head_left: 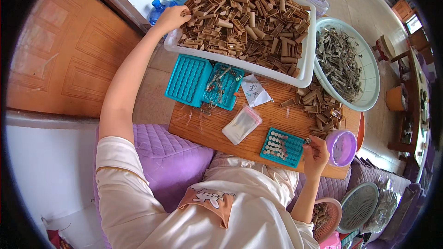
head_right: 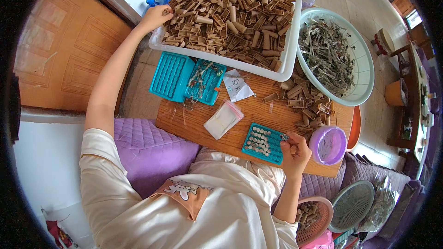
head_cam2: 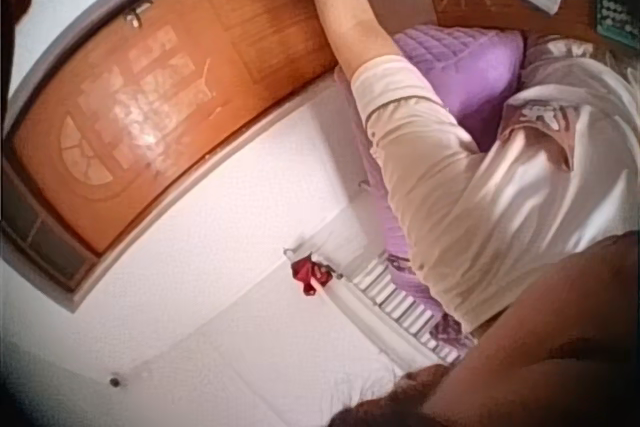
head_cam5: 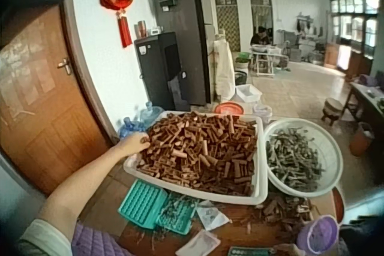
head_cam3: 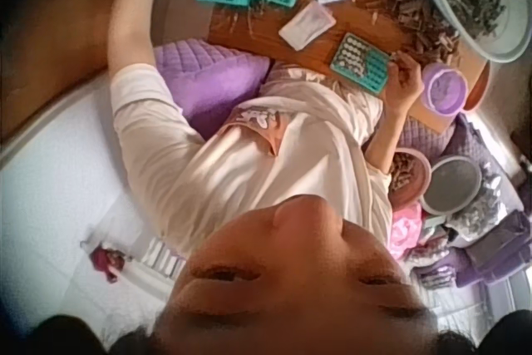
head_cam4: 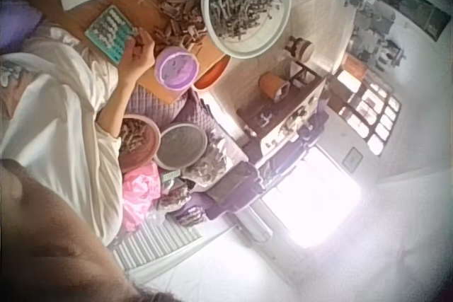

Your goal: The person assembles small electronic or mechanical components by hand, placing them into a plastic tray.

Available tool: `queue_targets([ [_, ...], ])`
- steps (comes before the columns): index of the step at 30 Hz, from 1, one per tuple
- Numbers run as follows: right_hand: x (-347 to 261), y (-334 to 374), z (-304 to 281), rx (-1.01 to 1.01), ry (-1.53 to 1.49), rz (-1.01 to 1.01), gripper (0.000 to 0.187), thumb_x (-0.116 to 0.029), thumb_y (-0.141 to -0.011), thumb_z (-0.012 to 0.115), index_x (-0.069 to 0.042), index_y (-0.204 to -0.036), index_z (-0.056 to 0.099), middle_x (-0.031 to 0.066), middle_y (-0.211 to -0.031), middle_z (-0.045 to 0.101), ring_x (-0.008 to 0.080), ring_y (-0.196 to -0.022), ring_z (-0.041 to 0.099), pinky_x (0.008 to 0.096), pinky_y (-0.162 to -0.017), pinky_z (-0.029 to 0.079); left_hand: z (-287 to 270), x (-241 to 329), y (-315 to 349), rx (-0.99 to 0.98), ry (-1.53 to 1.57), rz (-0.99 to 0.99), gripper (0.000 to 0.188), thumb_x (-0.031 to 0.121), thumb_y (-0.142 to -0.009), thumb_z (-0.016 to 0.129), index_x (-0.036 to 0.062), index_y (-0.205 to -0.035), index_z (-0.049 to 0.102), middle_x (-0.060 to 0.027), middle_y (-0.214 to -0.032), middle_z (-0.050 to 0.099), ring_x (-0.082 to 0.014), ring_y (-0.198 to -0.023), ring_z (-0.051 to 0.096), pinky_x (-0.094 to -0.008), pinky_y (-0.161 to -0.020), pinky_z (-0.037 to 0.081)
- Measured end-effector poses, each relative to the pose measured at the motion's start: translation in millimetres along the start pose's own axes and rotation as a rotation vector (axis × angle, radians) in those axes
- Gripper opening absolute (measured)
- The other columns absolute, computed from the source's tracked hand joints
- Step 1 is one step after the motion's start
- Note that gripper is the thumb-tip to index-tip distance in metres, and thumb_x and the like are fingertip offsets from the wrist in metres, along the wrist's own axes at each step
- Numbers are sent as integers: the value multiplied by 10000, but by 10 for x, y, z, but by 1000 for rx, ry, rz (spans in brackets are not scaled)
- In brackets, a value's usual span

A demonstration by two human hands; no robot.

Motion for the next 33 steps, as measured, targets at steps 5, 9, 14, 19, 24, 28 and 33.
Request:
queue_targets([
  [5,26,-13,14,0,3,11,191,27,-706,587,11,-892,545,21,-654,510,52,-569,454,166,-505,373,59,-23,-100,-47,10,-2,244,257,-724,556,48,-845,590,-167,-818,591,-311,-768,569,-364,-682,437],
  [9,71,-20,22,43,-22,15,197,26,-695,598,25,-886,551,32,-659,530,66,-569,458,173,-524,379,-149,-227,-132,35,227,-57,258,274,-754,556,61,-898,571,-58,-702,584,-179,-608,530,-284,-575,421],
  [14,133,-5,-2,49,-87,44,202,22,-701,599,23,-896,546,23,-657,519,54,-570,449,164,-517,373,-475,-911,38,-21,861,-386,305,258,-749,599,57,-975,561,-14,-823,572,-102,-659,492,-240,-593,416],
  [19,108,11,31,26,-47,64,205,26,-706,596,20,-903,542,22,-660,515,44,-569,440,157,-505,363,-149,-391,-60,-25,285,48,284,239,-735,599,40,-937,587,-52,-866,602,-124,-787,537,-255,-728,415],
  [24,150,35,4,64,-45,31,196,42,-707,582,20,-897,541,18,-650,506,43,-556,438,155,-490,361,-134,-671,-30,218,299,-63,289,273,-733,587,54,-921,587,-73,-844,599,-149,-767,543,-261,-710,416],
  [28,235,69,-35,85,-129,130,198,46,-707,579,20,-899,540,13,-651,502,44,-557,440,156,-491,364,-45,-668,148,14,239,-256,343,320,-714,594,52,-928,574,-83,-860,592,-165,-796,544,-274,-715,414],
  [33,241,56,-9,54,-40,63,202,43,-710,579,18,-906,537,6,-666,496,38,-564,435,151,-495,357,83,-596,121,-137,274,-216,399,357,-698,601,48,-948,560,-85,-877,582,-171,-816,538,-275,-719,412],
])
Point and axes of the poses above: each hand's wrist, its own y-axis away from the middle knuckle, its own z-axis out of the palm, x = y × z, the point moved 2 cm from there along -y, towards the middle knuckle
